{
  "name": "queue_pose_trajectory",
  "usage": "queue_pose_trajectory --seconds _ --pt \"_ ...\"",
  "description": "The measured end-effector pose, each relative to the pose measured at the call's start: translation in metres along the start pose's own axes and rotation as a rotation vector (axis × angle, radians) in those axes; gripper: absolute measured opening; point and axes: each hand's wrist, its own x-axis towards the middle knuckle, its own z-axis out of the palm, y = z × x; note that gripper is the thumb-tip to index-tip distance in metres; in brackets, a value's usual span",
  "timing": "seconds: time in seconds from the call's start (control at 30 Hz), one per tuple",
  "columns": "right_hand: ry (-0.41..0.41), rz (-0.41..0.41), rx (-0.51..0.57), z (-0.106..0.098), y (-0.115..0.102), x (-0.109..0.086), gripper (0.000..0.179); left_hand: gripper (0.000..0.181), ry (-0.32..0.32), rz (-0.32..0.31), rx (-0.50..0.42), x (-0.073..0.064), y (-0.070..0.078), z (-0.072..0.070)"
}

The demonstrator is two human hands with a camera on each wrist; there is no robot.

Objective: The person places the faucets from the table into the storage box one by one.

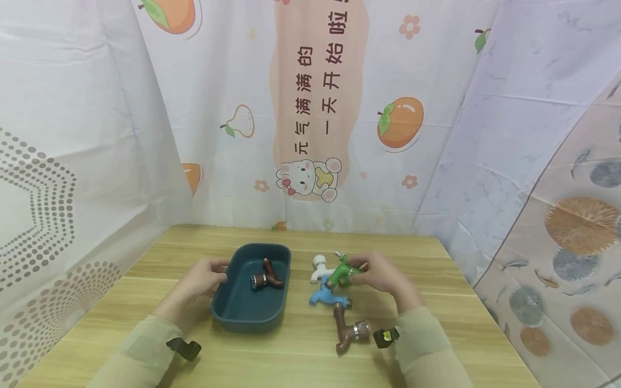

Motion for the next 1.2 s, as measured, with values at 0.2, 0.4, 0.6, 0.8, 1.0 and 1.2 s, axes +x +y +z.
queue_pose_trajectory --seconds 0.2,0.4,0.6,0.8,1.0,1.2 --pt "-0.014 -0.019 -0.005 0.006 -0.007 0.006 0.044 0.048 0.007 0.007 0.004 -0.002 0.001 0.001" --pt "-0.034 -0.024 0.017 0.012 -0.013 0.016 0.045 0.049 0.002 0.004 0.005 -0.002 0.001 0.000" --pt "-0.048 -0.031 0.008 0.016 -0.021 0.023 0.040 0.050 0.001 0.007 0.009 -0.002 0.003 0.000" --pt "-0.059 -0.037 0.009 0.020 -0.027 0.030 0.040 0.050 0.006 0.011 0.015 -0.001 0.002 0.000" --pt "-0.065 -0.031 -0.021 0.023 -0.036 0.036 0.038 0.049 0.008 0.017 0.012 -0.001 0.002 0.000" --pt "-0.053 -0.012 -0.073 0.024 -0.043 0.042 0.038 0.049 0.006 0.019 0.009 -0.001 0.001 0.000"
